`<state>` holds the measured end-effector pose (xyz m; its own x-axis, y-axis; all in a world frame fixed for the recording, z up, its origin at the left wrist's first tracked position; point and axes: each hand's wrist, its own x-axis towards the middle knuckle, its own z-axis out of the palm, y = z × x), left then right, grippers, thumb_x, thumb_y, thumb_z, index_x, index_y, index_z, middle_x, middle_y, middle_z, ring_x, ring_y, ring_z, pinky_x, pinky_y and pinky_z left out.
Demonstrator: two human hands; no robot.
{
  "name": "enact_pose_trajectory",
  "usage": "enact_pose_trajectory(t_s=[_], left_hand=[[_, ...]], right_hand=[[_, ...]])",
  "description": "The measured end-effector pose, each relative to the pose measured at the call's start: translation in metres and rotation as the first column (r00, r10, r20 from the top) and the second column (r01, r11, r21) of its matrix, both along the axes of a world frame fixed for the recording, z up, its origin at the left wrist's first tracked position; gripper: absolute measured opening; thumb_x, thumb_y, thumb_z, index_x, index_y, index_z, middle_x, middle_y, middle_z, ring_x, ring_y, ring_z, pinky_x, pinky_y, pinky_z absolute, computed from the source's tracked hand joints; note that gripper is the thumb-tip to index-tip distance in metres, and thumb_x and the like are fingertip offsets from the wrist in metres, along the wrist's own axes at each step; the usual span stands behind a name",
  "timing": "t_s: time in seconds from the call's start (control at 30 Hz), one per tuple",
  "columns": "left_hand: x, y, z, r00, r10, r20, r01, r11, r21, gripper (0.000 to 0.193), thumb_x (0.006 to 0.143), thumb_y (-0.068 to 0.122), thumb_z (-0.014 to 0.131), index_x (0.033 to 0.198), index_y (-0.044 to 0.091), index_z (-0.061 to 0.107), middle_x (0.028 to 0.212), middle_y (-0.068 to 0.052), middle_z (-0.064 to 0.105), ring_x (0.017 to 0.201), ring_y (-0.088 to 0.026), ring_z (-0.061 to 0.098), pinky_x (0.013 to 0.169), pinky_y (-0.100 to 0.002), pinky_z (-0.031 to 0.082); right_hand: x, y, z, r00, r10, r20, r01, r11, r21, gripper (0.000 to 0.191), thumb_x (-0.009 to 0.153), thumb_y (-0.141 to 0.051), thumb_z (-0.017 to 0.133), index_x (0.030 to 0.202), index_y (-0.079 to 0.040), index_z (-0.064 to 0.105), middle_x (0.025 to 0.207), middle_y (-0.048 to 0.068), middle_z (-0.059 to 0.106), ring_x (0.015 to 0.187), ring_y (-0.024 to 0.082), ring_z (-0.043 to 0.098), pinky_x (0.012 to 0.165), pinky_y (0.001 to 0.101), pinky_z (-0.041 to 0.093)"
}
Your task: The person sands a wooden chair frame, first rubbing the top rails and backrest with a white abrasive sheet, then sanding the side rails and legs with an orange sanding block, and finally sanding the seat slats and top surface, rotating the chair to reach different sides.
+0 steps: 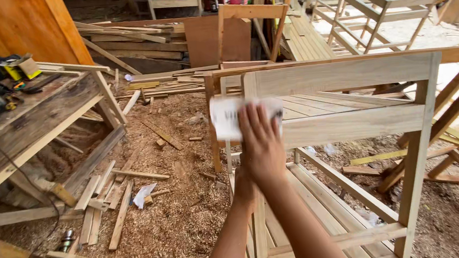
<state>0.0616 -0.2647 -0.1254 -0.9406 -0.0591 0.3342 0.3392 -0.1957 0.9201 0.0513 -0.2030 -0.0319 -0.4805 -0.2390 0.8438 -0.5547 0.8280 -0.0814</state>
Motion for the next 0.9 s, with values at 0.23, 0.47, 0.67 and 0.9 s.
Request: enact_pose_trajectory(t_s=[0.23, 0.47, 0.67, 0.9], left_hand=[[0.006, 0.010, 0.001, 0.990, -0.129, 0.051, 0.120, 0.980, 0.157, 0.063, 0.111, 0.048, 0.036, 0.158, 0.007, 0.031, 0.150, -0.015, 0.051, 0.132, -0.021, 0.054, 0.107, -0.037, 0.048], [0.007, 0.016, 0.005, 0.947, -0.264, 0.185, 0.177, 0.905, 0.386, 0.060, 0.107, 0.049, 0.033, 0.151, 0.009, 0.041, 0.148, -0.013, 0.053, 0.133, -0.020, 0.055, 0.110, -0.038, 0.047], [0.011, 0.021, 0.007, 0.937, -0.342, 0.067, 0.247, 0.789, 0.563, 0.063, 0.106, 0.050, 0.028, 0.152, 0.008, 0.041, 0.154, -0.012, 0.047, 0.140, -0.022, 0.049, 0.118, -0.039, 0.040], [0.010, 0.023, 0.014, 0.985, -0.167, 0.039, 0.138, 0.909, 0.392, 0.065, 0.106, 0.068, 0.037, 0.110, 0.007, 0.061, 0.066, -0.003, 0.054, 0.048, -0.012, 0.051, 0.044, -0.028, 0.044]], right_hand=[[-0.007, 0.004, 0.021, 0.988, -0.151, 0.015, 0.147, 0.979, 0.138, 0.057, 0.103, -0.019, 0.048, 0.159, -0.012, 0.039, 0.166, 0.011, 0.037, 0.154, 0.030, 0.030, 0.124, 0.0570, 0.022], [-0.014, 0.006, 0.014, 0.993, -0.114, 0.020, 0.114, 0.993, 0.033, 0.059, 0.102, -0.015, 0.051, 0.159, -0.010, 0.039, 0.166, 0.012, 0.037, 0.155, 0.031, 0.030, 0.125, 0.0564, 0.025], [0.068, 0.047, -0.073, 0.976, -0.177, 0.130, 0.164, 0.981, 0.105, 0.060, 0.096, -0.017, 0.055, 0.155, -0.011, 0.046, 0.164, 0.009, 0.041, 0.155, 0.028, 0.034, 0.125, 0.0561, 0.024], [-0.023, 0.010, 0.019, 0.997, -0.060, -0.058, 0.062, 0.997, 0.046, 0.053, 0.102, -0.021, 0.057, 0.152, -0.007, 0.047, 0.163, 0.014, 0.040, 0.152, 0.035, 0.035, 0.122, 0.0557, 0.026]])
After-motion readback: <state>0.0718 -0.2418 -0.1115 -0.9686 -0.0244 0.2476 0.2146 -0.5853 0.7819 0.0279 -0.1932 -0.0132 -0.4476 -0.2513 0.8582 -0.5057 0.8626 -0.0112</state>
